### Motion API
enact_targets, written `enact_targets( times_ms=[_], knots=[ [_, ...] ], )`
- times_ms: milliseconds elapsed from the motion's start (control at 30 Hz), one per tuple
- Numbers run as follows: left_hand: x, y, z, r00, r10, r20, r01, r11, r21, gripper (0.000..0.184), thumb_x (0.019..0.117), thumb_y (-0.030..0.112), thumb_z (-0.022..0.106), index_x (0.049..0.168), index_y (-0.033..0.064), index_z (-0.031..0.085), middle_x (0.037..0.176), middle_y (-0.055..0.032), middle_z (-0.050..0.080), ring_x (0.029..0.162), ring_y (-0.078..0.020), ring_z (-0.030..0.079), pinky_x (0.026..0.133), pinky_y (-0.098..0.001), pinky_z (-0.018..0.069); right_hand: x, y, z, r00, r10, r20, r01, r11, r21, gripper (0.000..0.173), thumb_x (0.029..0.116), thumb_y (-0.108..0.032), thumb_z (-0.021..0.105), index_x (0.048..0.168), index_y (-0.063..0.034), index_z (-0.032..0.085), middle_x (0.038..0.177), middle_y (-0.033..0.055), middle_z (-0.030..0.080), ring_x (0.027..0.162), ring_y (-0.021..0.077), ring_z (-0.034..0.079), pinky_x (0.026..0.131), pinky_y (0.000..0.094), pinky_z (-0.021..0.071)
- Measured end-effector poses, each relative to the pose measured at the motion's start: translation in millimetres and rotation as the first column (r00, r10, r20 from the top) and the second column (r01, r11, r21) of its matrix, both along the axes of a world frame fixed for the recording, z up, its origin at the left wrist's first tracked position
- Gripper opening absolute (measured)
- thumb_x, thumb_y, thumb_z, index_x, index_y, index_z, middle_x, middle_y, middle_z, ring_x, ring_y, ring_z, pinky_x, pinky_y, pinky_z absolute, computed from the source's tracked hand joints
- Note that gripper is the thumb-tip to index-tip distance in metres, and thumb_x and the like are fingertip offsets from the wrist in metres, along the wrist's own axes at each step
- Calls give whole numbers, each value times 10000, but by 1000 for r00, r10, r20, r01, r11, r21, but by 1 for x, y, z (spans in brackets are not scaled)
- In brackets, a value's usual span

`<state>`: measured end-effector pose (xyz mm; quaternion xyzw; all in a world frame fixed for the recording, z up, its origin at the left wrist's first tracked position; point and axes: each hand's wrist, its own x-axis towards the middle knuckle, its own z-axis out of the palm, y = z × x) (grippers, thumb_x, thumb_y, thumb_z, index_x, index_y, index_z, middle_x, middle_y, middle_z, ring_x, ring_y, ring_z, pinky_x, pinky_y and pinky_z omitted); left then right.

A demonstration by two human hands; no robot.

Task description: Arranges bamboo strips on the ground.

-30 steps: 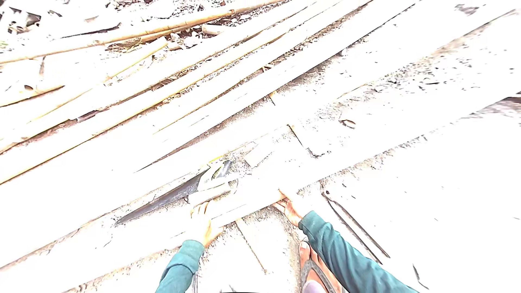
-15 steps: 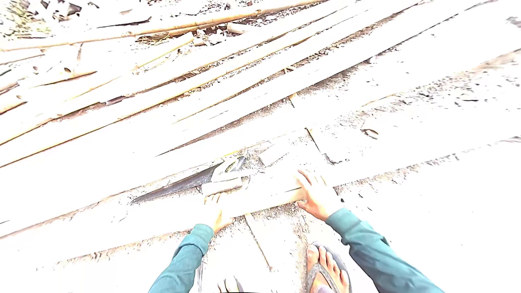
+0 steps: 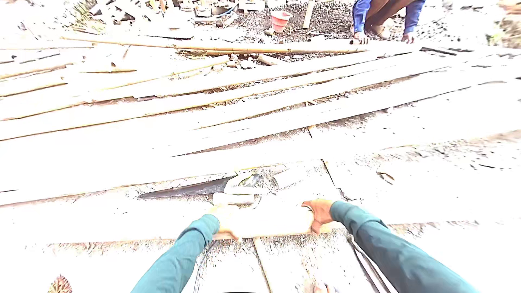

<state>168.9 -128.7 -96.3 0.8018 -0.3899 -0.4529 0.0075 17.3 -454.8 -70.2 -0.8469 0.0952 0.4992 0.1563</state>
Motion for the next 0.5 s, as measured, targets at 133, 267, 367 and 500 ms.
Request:
enact_targets(
  times_ms=[133, 267, 367, 500],
  knots=[
    [27, -12, -8, 976, -5, -219, 23, 996, 81, 616, 794, 363, 869, 1289, 54, 671, 1311, -201, 650, 1252, -375, 590, 1058, -621, 436, 13, -16, 1, 993, -95, -69, 99, 993, 65, 776, 820, -294, 866, 1451, -9, 515, 1375, 275, 584, 1309, 413, 545, 1092, 603, 400],
    [37, -14, -19, 949, -14, -314, 39, 997, 73, 541, 812, 301, 864, 1240, 25, 680, 1248, -210, 668, 1186, -360, 616, 1021, -596, 455, -1, 5, 11, 995, -25, 99, 28, 999, -31, 979, 752, -374, 899, 1564, -179, 388, 1544, 179, 457, 1418, 390, 440, 1131, 644, 336],
    [38, -17, -12, 926, 38, -375, 13, 991, 130, 530, 791, 279, 883, 1214, 21, 695, 1221, -198, 680, 1160, -334, 625, 1004, -579, 463, -16, 39, 8, 950, 158, 270, -134, 985, -105, 1086, 723, -416, 883, 1611, -204, 295, 1551, 189, 440, 1431, 409, 416, 1181, 669, 232],
    [44, -19, -22, 930, 54, -365, 16, 982, 186, 592, 806, 336, 868, 1258, 7, 673, 1268, -214, 659, 1211, -348, 602, 1037, -590, 440, -4, 35, 1, 949, 214, 232, -193, 975, -112, 1017, 706, -462, 879, 1543, -164, 385, 1432, 199, 546, 1303, 396, 539, 1102, 590, 383]
  ],
)
